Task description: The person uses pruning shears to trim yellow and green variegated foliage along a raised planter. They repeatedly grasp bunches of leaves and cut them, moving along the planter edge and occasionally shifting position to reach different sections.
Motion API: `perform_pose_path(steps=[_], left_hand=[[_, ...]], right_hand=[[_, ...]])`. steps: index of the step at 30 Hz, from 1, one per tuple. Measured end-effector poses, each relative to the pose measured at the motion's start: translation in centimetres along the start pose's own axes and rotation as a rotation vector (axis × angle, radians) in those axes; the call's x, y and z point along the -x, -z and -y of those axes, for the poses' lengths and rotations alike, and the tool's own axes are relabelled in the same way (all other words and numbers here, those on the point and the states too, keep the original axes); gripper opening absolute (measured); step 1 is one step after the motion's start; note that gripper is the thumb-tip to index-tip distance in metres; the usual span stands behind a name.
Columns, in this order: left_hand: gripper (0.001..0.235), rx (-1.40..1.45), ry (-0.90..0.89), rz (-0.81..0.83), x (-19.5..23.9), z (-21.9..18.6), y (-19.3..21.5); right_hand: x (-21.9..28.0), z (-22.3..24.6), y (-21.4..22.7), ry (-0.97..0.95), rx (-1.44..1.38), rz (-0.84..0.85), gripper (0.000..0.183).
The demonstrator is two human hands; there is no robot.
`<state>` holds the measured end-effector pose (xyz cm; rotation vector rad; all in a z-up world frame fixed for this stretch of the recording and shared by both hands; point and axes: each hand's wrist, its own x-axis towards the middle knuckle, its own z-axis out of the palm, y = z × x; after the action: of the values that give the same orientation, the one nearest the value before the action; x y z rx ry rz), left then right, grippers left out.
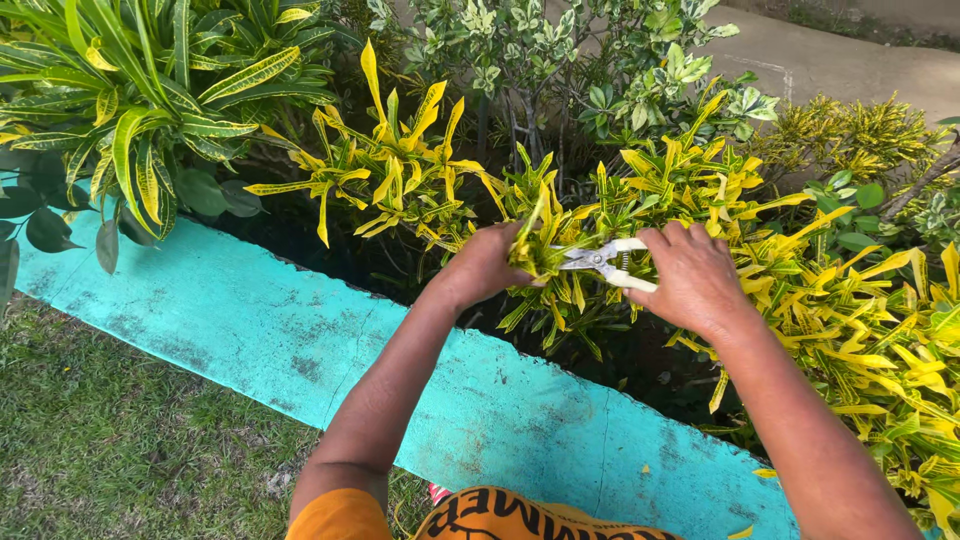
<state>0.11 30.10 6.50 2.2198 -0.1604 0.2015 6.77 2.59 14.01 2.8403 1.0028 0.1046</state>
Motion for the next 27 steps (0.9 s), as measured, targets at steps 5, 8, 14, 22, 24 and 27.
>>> perform_pose_path(steps=[5,8,14,22,24,27], left_hand=[[0.039,-0.132,-0.033,0.023,-1.7,-0.4,-2.0],[0.035,-0.180,0.021,0.021,-2.6,0.2,-2.2],[0.036,-0.022,0.170,-0.075,-2.5,0.7,-0.4],[0.027,-0.125,0.029,-0.410,0.7,2.2,3.5],[0.029,-0.149,0.095,-0.341,2.0,2.8,3.7],[0.028,-0.096,0.032,-0.279,4.0,2.8,2.3]], right_hand=[[-0.7,1.7,-0.6,0.059,-0.017,-0.038,0.072],[-0.8,2.0,-1.5,0.072,-0.032,-0.003,0.057],[-0.2,1.6,-2.4,-0.017,-0.022,0.182,0.042],[1.8,-0.6,0.7,0.088,0.023,-0.173,0.074],[2.2,-0.1,0.8,0.096,0.096,-0.218,0.076],[1.9,1.2,-0.1,0.147,0.158,-0.284,0.077]])
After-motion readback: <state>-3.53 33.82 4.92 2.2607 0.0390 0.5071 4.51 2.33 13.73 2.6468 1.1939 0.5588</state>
